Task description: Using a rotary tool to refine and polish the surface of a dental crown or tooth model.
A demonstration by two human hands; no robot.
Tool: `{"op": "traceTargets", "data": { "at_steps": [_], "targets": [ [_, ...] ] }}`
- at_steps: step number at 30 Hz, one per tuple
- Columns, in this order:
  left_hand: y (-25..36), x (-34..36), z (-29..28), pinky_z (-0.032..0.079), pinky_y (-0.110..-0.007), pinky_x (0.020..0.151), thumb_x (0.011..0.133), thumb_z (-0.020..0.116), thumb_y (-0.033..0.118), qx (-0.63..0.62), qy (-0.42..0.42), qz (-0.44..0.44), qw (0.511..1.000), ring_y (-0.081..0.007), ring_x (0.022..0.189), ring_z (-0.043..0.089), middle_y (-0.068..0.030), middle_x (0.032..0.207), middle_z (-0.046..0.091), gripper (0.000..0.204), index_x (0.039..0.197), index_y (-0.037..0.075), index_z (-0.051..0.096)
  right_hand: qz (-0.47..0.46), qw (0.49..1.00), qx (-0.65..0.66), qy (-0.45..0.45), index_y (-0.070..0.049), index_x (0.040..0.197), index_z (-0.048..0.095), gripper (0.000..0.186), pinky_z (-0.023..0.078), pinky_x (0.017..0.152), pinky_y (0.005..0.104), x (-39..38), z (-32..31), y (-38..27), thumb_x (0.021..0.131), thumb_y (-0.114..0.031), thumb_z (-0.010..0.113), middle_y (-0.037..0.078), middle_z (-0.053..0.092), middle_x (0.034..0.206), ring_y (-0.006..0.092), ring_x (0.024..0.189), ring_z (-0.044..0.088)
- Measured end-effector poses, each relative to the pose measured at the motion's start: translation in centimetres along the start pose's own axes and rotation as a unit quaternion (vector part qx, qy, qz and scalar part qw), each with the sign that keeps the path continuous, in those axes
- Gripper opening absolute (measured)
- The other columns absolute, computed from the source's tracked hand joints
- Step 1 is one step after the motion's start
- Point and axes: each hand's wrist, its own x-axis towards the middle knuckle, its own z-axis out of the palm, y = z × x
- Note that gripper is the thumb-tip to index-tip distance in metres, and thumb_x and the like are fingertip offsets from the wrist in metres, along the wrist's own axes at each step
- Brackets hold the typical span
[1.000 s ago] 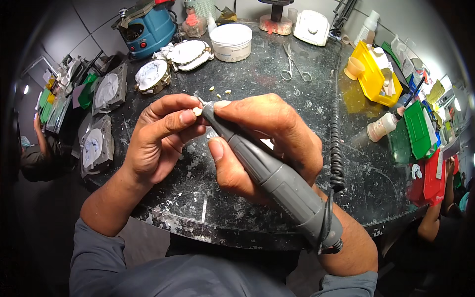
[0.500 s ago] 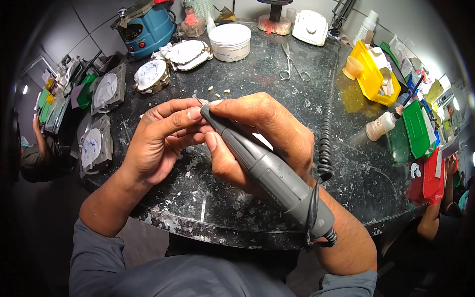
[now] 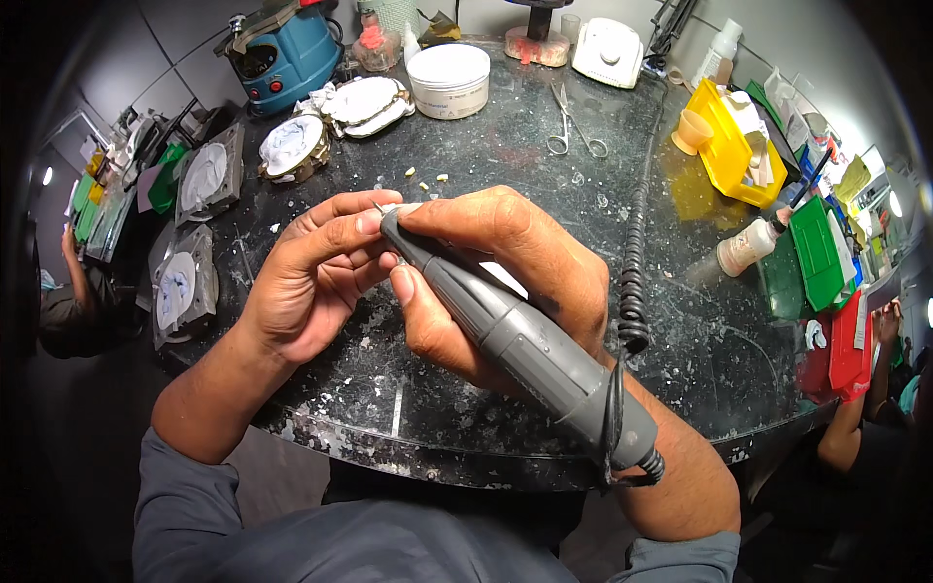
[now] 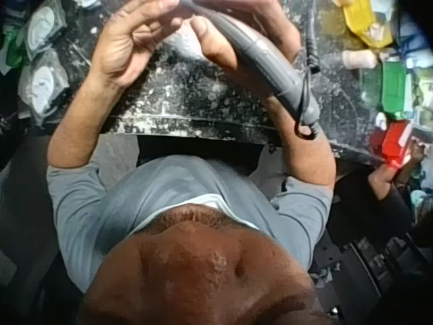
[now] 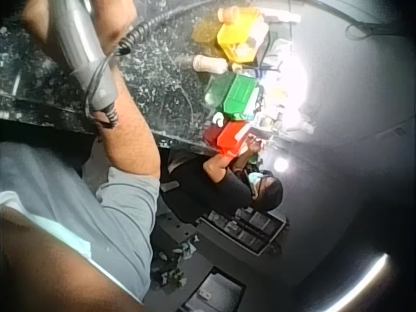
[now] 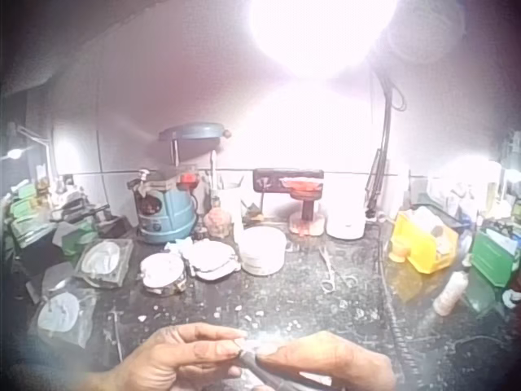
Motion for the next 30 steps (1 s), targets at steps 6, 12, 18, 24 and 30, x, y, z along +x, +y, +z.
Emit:
{"op": "traceTargets", "data": {
  "at_steps": [6, 12, 18, 24, 30],
  "targets": [
    [-0.2, 0.1, -0.4, 0.054, -0.025, 0.084, 0.088, 0.060, 0.007, -0.084, -0.045, 0.009, 0.995, -0.0192, 0.095, 0.065, -0.0137, 0.100, 0.066, 0.025, 0.110, -0.002, 0.059, 0.030, 0.999, -0.035, -0.029, 0.003, 0.104, 0.047, 0.027, 0.049, 0.074, 0.0290, 0.2, -0.6, -0.9, 0.082, -0.007, 0.059, 0.024, 0.064, 0.102, 0.0181, 0.080, 0.060],
    [-0.5, 0.2, -0.7, 0.054, -0.027, 0.086, 0.088, 0.059, 0.006, -0.096, -0.047, 0.002, 0.994, -0.0202, 0.095, 0.065, -0.0150, 0.100, 0.065, 0.025, 0.111, -0.004, 0.058, 0.062, 0.997, -0.023, -0.044, 0.004, 0.103, 0.048, 0.027, 0.049, 0.075, 0.0285, 0.1, -0.7, -1.3, 0.080, -0.006, 0.059, 0.024, 0.064, 0.102, 0.0170, 0.081, 0.060],
    [-0.4, 0.1, -0.6, 0.053, -0.028, 0.088, 0.088, 0.060, 0.007, -0.083, -0.043, 0.008, 0.996, -0.0205, 0.095, 0.065, -0.0151, 0.100, 0.065, 0.026, 0.111, -0.004, 0.058, 0.082, 0.996, -0.006, -0.031, 0.004, 0.101, 0.051, 0.025, 0.050, 0.078, 0.0290, 0.1, -0.6, -1.4, 0.081, -0.007, 0.060, 0.023, 0.064, 0.099, 0.0206, 0.088, 0.064],
    [-0.4, 0.0, -0.6, 0.053, -0.028, 0.087, 0.087, 0.060, 0.007, -0.075, -0.044, 0.016, 0.996, -0.0210, 0.095, 0.065, -0.0153, 0.101, 0.065, 0.025, 0.110, -0.005, 0.059, 0.087, 0.995, -0.012, -0.036, 0.005, 0.101, 0.052, 0.026, 0.050, 0.077, 0.0290, 0.1, -0.6, -1.6, 0.081, -0.008, 0.061, 0.022, 0.064, 0.097, 0.0203, 0.087, 0.064],
    [-0.3, -0.1, -0.6, 0.053, -0.029, 0.087, 0.087, 0.060, 0.006, -0.072, -0.050, 0.021, 0.996, -0.0219, 0.094, 0.065, -0.0164, 0.101, 0.065, 0.024, 0.109, -0.005, 0.060, 0.084, 0.995, -0.040, -0.043, 0.004, 0.102, 0.052, 0.025, 0.050, 0.076, 0.0287, 0.1, -0.7, -1.8, 0.081, -0.008, 0.061, 0.020, 0.064, 0.098, 0.0175, 0.083, 0.063]
  ]
}}
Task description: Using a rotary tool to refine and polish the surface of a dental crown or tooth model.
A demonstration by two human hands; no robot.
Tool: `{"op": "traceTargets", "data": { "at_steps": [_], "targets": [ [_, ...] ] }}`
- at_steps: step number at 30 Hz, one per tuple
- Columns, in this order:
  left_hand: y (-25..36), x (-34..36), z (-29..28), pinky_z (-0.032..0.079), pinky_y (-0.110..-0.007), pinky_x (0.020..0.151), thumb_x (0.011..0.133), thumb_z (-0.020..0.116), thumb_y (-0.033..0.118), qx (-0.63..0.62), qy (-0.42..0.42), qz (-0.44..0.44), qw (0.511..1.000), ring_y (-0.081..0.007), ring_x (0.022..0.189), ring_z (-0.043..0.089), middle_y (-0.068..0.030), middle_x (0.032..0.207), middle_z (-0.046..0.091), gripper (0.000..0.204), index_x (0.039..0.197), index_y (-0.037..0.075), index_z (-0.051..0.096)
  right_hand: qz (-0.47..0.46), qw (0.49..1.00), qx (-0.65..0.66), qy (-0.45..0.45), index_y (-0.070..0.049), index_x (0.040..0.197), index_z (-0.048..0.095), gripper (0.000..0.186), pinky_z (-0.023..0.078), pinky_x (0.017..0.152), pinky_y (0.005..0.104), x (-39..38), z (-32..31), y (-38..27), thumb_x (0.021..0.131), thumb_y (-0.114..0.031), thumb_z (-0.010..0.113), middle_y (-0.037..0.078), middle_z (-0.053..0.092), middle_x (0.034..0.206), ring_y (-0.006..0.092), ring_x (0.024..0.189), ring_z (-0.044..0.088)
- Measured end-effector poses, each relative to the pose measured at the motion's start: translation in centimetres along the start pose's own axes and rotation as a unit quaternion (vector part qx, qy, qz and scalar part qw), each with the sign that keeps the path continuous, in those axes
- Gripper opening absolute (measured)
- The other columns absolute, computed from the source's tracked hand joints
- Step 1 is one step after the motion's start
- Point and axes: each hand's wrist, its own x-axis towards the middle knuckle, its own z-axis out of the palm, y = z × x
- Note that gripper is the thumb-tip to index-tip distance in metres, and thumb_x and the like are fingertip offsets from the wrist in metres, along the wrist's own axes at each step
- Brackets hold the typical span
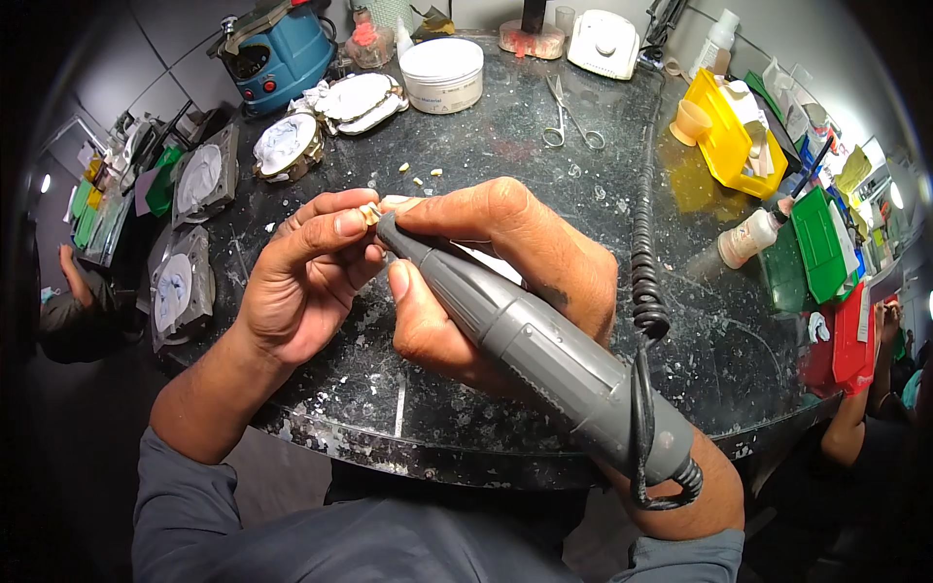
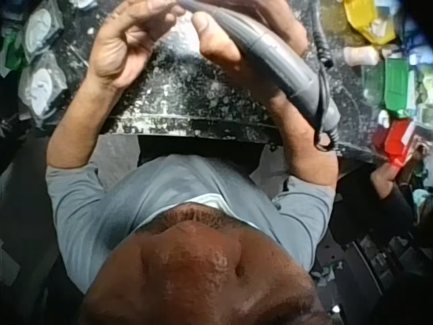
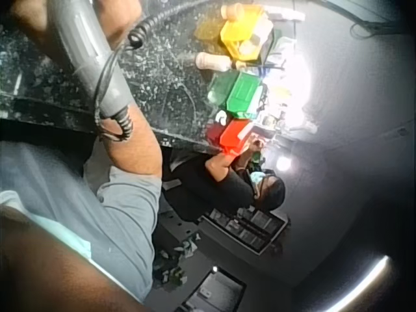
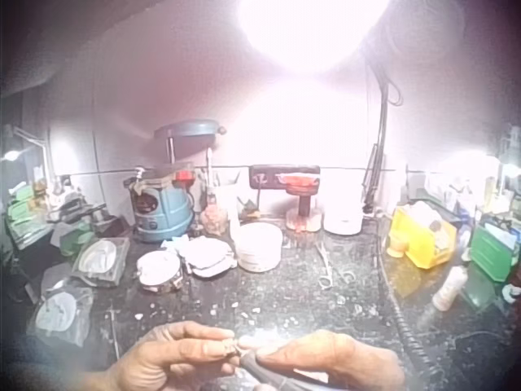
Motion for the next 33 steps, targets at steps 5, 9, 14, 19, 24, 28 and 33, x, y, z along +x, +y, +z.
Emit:
{"op": "traceTargets", "data": {
  "at_steps": [5, 9, 14, 19, 24, 28, 33],
  "targets": [
    [0.00, 0.01, 0.05, 0.053, -0.029, 0.087, 0.087, 0.060, 0.005, -0.008, -0.007, 0.003, 1.000, -0.0225, 0.094, 0.065, -0.0166, 0.101, 0.065, 0.024, 0.108, -0.005, 0.060, -0.021, 0.999, 0.031, 0.018, 0.003, 0.101, 0.051, 0.024, 0.050, 0.077, 0.0303, -0.12, 0.16, 0.29, 0.082, -0.008, 0.060, 0.019, 0.063, 0.097, 0.0206, 0.086, 0.063],
    [-0.08, -0.05, 0.03, 0.053, -0.029, 0.087, 0.087, 0.060, 0.006, -0.011, 0.001, 0.007, 1.000, -0.0224, 0.093, 0.065, -0.0163, 0.101, 0.066, 0.023, 0.107, -0.005, 0.060, -0.023, 0.999, 0.036, 0.006, 0.003, 0.101, 0.050, 0.023, 0.050, 0.078, 0.0316, -0.14, 0.22, 0.64, 0.083, -0.008, 0.060, 0.020, 0.063, 0.099, 0.0240, 0.090, 0.064],
    [-0.04, -0.05, 0.18, 0.053, -0.029, 0.087, 0.087, 0.060, 0.006, 0.001, 0.014, 0.009, 1.000, -0.0224, 0.093, 0.066, -0.0162, 0.100, 0.066, 0.023, 0.107, -0.005, 0.060, -0.010, 0.999, 0.039, -0.003, 0.003, 0.101, 0.050, 0.024, 0.050, 0.079, 0.0322, -0.12, 0.15, 0.40, 0.083, -0.008, 0.060, 0.021, 0.063, 0.098, 0.0251, 0.093, 0.064],
    [-0.05, -0.05, 0.07, 0.053, -0.029, 0.088, 0.086, 0.060, 0.005, -0.007, 0.006, 0.009, 1.000, -0.0221, 0.092, 0.066, -0.0160, 0.099, 0.066, 0.023, 0.107, -0.005, 0.061, -0.013, 0.999, 0.030, 0.001, 0.003, 0.100, 0.050, 0.024, 0.050, 0.078, 0.0317, -0.08, 0.17, 0.40, 0.082, -0.008, 0.061, 0.021, 0.063, 0.097, 0.0243, 0.090, 0.064],
    [-0.07, -0.05, 0.26, 0.055, -0.025, 0.081, 0.086, 0.059, 0.003, 0.022, 0.029, 0.008, 0.999, -0.0163, 0.090, 0.065, -0.0107, 0.097, 0.067, 0.020, 0.105, -0.001, 0.062, -0.015, 0.999, 0.040, 0.004, 0.003, 0.100, 0.050, 0.023, 0.050, 0.078, 0.0313, -0.11, 0.23, 0.54, 0.082, -0.007, 0.060, 0.021, 0.063, 0.097, 0.0237, 0.089, 0.064],
    [-0.05, -0.07, 0.15, 0.055, -0.025, 0.080, 0.085, 0.060, 0.003, 0.036, 0.030, 0.016, 0.999, -0.0166, 0.090, 0.066, -0.0112, 0.097, 0.067, 0.020, 0.104, -0.001, 0.062, -0.015, 0.999, 0.037, 0.005, 0.004, 0.100, 0.051, 0.023, 0.050, 0.078, 0.0314, -0.09, 0.31, 0.53, 0.082, -0.007, 0.060, 0.021, 0.063, 0.095, 0.0242, 0.089, 0.064],
    [-0.05, 0.02, 0.08, 0.055, -0.026, 0.081, 0.085, 0.060, 0.004, 0.059, 0.020, 0.031, 0.998, -0.0168, 0.089, 0.066, -0.0118, 0.097, 0.067, 0.020, 0.103, -0.001, 0.063, -0.026, 0.999, 0.032, 0.005, 0.003, 0.100, 0.051, 0.023, 0.050, 0.077, 0.0306, -0.17, 0.36, 0.68, 0.081, -0.005, 0.059, 0.020, 0.063, 0.095, 0.0227, 0.088, 0.063]
  ]
}}
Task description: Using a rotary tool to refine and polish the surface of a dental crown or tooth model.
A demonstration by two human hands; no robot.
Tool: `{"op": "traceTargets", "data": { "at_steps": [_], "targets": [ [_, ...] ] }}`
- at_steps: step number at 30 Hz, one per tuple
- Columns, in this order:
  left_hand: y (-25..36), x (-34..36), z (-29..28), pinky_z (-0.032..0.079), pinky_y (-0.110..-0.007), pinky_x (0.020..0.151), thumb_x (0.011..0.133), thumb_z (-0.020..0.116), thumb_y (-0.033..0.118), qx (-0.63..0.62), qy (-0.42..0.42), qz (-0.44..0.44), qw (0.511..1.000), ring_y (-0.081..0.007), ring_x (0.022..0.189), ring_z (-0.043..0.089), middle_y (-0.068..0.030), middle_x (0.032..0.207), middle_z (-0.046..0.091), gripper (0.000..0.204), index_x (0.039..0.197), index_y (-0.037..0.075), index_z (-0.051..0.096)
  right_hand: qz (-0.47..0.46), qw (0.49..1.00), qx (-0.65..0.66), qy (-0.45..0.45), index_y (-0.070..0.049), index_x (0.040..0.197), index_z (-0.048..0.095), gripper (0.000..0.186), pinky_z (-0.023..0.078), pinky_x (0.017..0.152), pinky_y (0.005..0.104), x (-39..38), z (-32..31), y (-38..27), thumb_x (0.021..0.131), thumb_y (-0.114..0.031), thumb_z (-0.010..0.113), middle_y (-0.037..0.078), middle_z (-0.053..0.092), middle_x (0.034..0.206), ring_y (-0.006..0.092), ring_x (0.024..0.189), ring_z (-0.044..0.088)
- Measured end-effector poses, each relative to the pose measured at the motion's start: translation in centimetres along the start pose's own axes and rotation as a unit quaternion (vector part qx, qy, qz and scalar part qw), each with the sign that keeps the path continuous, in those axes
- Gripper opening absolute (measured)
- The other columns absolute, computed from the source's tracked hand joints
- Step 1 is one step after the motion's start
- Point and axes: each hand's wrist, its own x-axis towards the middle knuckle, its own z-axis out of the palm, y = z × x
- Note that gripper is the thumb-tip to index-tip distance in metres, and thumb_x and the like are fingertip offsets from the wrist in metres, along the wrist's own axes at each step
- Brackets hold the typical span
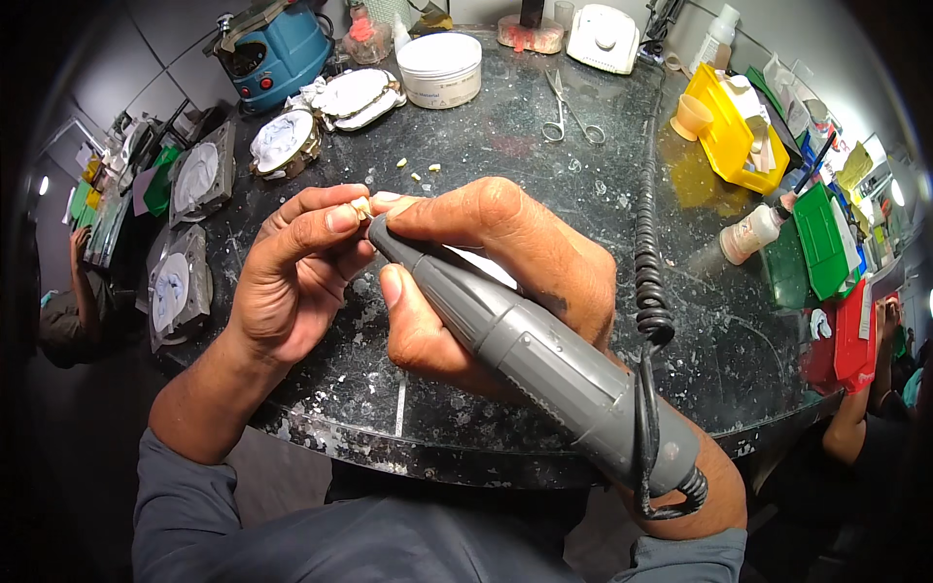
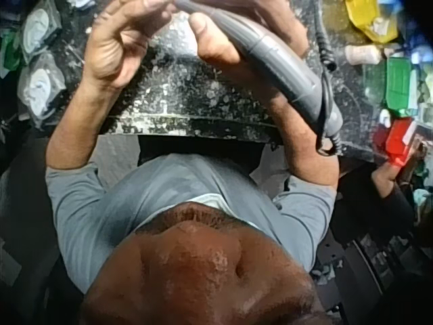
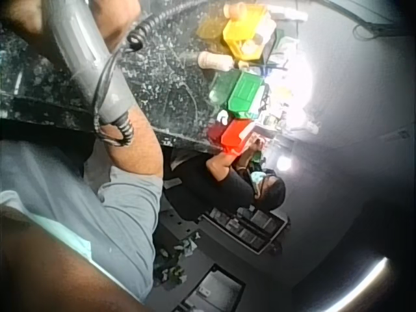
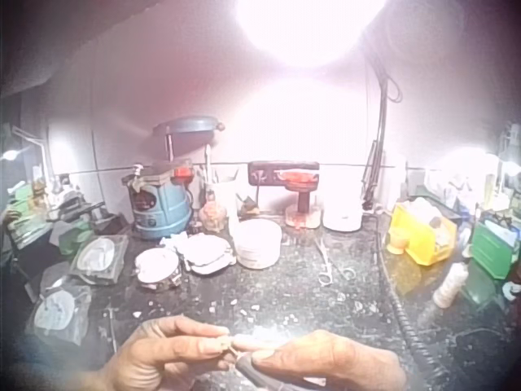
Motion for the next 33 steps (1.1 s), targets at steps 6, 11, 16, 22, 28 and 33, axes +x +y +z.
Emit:
{"op": "traceTargets", "data": {
  "at_steps": [6, 11, 16, 22, 28, 33],
  "targets": [
    [-0.03, -0.07, 0.04, 0.055, -0.027, 0.082, 0.085, 0.060, 0.004, 0.005, -0.004, 0.006, 1.000, -0.0169, 0.089, 0.066, -0.0116, 0.096, 0.067, 0.020, 0.103, -0.002, 0.063, 0.005, 1.000, -0.015, 0.008, 0.002, 0.101, 0.051, 0.023, 0.048, 0.074, 0.0290, 0.04, 0.09, -0.22, 0.079, -0.002, 0.059, 0.017, 0.062, 0.093, 0.0177, 0.081, 0.060],
    [0.04, -0.13, 0.09, 0.054, -0.027, 0.082, 0.085, 0.060, 0.004, -0.008, -0.002, -0.002, 1.000, -0.0164, 0.089, 0.065, -0.0110, 0.096, 0.067, 0.020, 0.104, -0.001, 0.062, -0.004, 1.000, -0.017, 0.003, 0.003, 0.101, 0.051, 0.022, 0.048, 0.074, 0.0288, -0.03, 0.01, -0.05, 0.080, -0.002, 0.058, 0.018, 0.063, 0.095, 0.0181, 0.081, 0.061],
    [0.13, -0.14, 0.13, 0.053, -0.026, 0.082, 0.084, 0.060, 0.004, -0.027, 0.001, -0.018, 0.999, -0.0162, 0.090, 0.065, -0.0103, 0.099, 0.067, 0.021, 0.104, 0.000, 0.062, -0.001, 1.000, -0.013, 0.000, 0.003, 0.100, 0.051, 0.022, 0.049, 0.075, 0.0293, 0.05, -0.01, 0.09, 0.080, -0.002, 0.058, 0.018, 0.063, 0.094, 0.0193, 0.083, 0.062],
    [0.09, -0.20, 0.34, 0.053, -0.026, 0.082, 0.083, 0.061, 0.004, -0.026, 0.014, -0.020, 0.999, -0.0162, 0.089, 0.065, -0.0096, 0.098, 0.066, 0.021, 0.104, 0.001, 0.062, -0.004, 1.000, -0.017, -0.005, 0.003, 0.100, 0.051, 0.023, 0.049, 0.075, 0.0294, 0.07, -0.20, -0.02, 0.079, -0.002, 0.058, 0.019, 0.063, 0.094, 0.0197, 0.083, 0.063],
    [0.11, -0.25, 0.37, 0.054, -0.026, 0.081, 0.083, 0.060, 0.004, -0.038, 0.015, -0.028, 0.999, -0.0164, 0.087, 0.065, -0.0100, 0.096, 0.066, 0.021, 0.104, 0.001, 0.062, 0.001, 1.000, -0.009, -0.005, 0.003, 0.100, 0.051, 0.023, 0.049, 0.076, 0.0293, 0.02, -0.14, -0.01, 0.080, -0.003, 0.059, 0.020, 0.063, 0.096, 0.0198, 0.085, 0.062],
    [0.02, -0.24, 0.38, 0.054, -0.026, 0.081, 0.083, 0.060, 0.004, -0.046, 0.022, -0.033, 0.998, -0.0162, 0.086, 0.065, -0.0098, 0.096, 0.066, 0.021, 0.104, 0.001, 0.062, 0.016, 1.000, 0.008, -0.005, 0.002, 0.101, 0.051, 0.023, 0.048, 0.078, 0.0297, -0.04, -0.16, -0.11, 0.081, -0.004, 0.059, 0.021, 0.063, 0.098, 0.0204, 0.086, 0.062]
  ]
}}
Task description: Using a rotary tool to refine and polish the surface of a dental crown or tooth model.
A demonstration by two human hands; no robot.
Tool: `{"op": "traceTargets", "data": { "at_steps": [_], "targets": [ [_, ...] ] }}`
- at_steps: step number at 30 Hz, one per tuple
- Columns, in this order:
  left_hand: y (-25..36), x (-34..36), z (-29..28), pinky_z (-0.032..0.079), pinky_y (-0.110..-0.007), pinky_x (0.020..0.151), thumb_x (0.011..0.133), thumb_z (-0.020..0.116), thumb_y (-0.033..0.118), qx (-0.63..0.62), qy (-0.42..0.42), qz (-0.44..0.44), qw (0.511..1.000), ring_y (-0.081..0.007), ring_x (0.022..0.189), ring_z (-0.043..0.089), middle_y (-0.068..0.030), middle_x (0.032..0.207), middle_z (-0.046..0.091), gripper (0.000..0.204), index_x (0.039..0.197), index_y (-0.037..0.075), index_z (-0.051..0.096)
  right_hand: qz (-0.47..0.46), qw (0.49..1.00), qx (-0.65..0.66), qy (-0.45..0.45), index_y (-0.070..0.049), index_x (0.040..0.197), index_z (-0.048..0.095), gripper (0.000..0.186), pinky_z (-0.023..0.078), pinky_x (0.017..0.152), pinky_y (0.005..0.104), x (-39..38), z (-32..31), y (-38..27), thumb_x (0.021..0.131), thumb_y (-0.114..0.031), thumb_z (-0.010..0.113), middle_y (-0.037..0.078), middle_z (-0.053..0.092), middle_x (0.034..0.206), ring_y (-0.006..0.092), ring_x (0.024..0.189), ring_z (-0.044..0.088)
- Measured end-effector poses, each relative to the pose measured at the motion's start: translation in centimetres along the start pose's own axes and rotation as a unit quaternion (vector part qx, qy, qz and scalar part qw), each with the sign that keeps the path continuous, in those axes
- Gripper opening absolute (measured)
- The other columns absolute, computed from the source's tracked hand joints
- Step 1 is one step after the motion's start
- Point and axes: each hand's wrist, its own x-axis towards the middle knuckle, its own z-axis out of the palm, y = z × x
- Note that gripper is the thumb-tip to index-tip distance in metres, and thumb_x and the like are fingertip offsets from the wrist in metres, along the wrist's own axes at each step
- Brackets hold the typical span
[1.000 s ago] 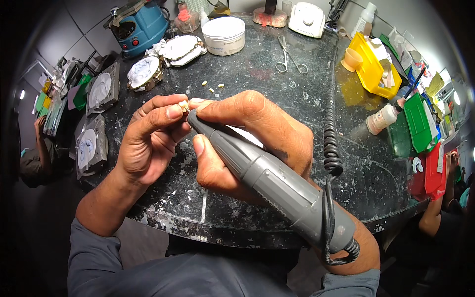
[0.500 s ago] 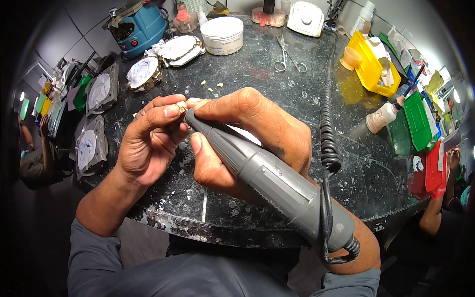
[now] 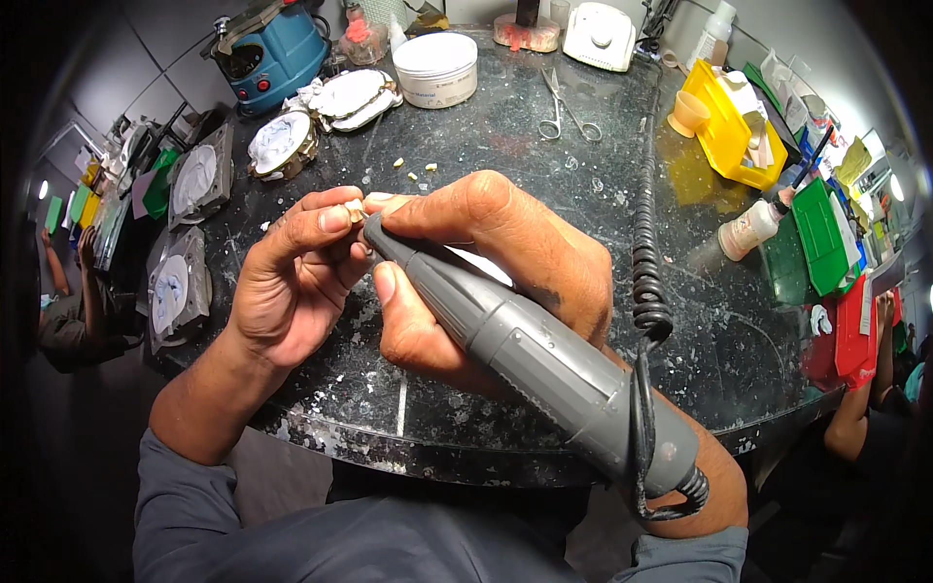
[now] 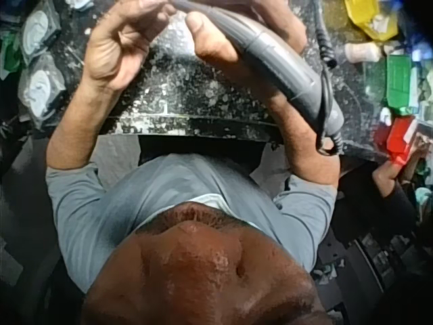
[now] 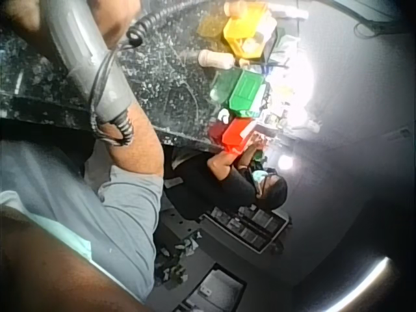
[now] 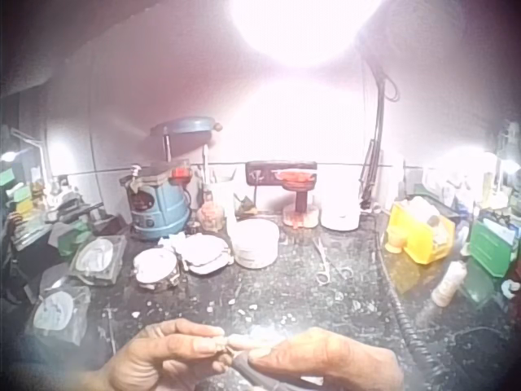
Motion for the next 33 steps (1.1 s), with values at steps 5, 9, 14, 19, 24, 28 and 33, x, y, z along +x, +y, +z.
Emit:
{"op": "traceTargets", "data": {
  "at_steps": [5, 9, 14, 19, 24, 28, 33],
  "targets": [
    [0.06, -0.09, 0.04, 0.055, -0.026, 0.081, 0.083, 0.061, 0.003, -0.006, -0.001, -0.005, 1.000, -0.0164, 0.088, 0.064, -0.0093, 0.096, 0.066, 0.021, 0.103, 0.001, 0.062, 0.011, 1.000, 0.002, 0.000, 0.002, 0.101, 0.050, 0.023, 0.048, 0.079, 0.0307, 0.02, 0.05, -0.12, 0.080, -0.003, 0.059, 0.021, 0.063, 0.097, 0.0213, 0.088, 0.062],
    [-0.18, 0.02, -0.04, 0.055, -0.025, 0.081, 0.083, 0.060, 0.002, -0.023, -0.004, -0.009, 1.000, -0.0165, 0.090, 0.064, -0.0091, 0.097, 0.066, 0.020, 0.103, 0.001, 0.062, 0.006, 1.000, 0.005, 0.000, 0.002, 0.102, 0.050, 0.024, 0.048, 0.080, 0.0319, -0.11, 0.00, 0.08, 0.080, -0.003, 0.059, 0.019, 0.061, 0.096, 0.0233, 0.091, 0.062],
    [-0.32, -0.10, -0.01, 0.055, -0.025, 0.080, 0.084, 0.060, 0.002, -0.020, 0.000, -0.004, 1.000, -0.0163, 0.091, 0.064, -0.0090, 0.098, 0.066, 0.020, 0.103, 0.001, 0.062, 0.000, 1.000, 0.002, -0.002, 0.002, 0.102, 0.051, 0.023, 0.048, 0.081, 0.0329, -0.16, 0.15, 0.21, 0.081, -0.002, 0.058, 0.017, 0.060, 0.095, 0.0255, 0.094, 0.063],
    [-0.56, -0.03, -0.18, 0.053, -0.027, 0.088, 0.086, 0.060, 0.007, -0.021, -0.005, 0.015, 1.000, -0.0181, 0.090, 0.066, -0.0131, 0.096, 0.066, 0.020, 0.104, -0.002, 0.063, -0.008, 1.000, -0.005, -0.008, 0.002, 0.102, 0.051, 0.023, 0.049, 0.081, 0.0333, -0.10, 0.05, 0.23, 0.081, -0.001, 0.059, 0.016, 0.060, 0.093, 0.0255, 0.093, 0.063],
    [-0.57, -0.10, -0.06, 0.053, -0.028, 0.088, 0.086, 0.061, 0.006, -0.016, 0.000, 0.017, 1.000, -0.0182, 0.090, 0.066, -0.0130, 0.096, 0.067, 0.020, 0.103, -0.002, 0.063, -0.018, 1.000, -0.013, -0.011, 0.003, 0.102, 0.051, 0.023, 0.050, 0.082, 0.0341, -0.08, 0.04, 0.34, 0.081, -0.001, 0.059, 0.016, 0.060, 0.093, 0.0272, 0.096, 0.064],
    [-0.71, -0.11, -0.17, 0.053, -0.027, 0.084, 0.084, 0.060, 0.003, 0.004, 0.010, 0.021, 1.000, -0.0163, 0.092, 0.064, -0.0096, 0.099, 0.066, 0.021, 0.105, 0.001, 0.061, -0.022, 1.000, -0.008, -0.006, 0.004, 0.101, 0.051, 0.023, 0.050, 0.081, 0.0342, -0.13, 0.18, 0.54, 0.080, -0.001, 0.059, 0.016, 0.060, 0.093, 0.0274, 0.094, 0.064],
    [-0.44, -0.14, 0.11, 0.053, -0.026, 0.084, 0.084, 0.061, 0.003, 0.008, 0.012, 0.013, 1.000, -0.0164, 0.092, 0.064, -0.0098, 0.099, 0.066, 0.021, 0.105, 0.001, 0.061, -0.025, 1.000, -0.008, -0.001, 0.003, 0.101, 0.051, 0.023, 0.050, 0.079, 0.0324, -0.01, 0.14, 0.38, 0.081, -0.003, 0.060, 0.016, 0.061, 0.093, 0.0245, 0.090, 0.064]
  ]
}}
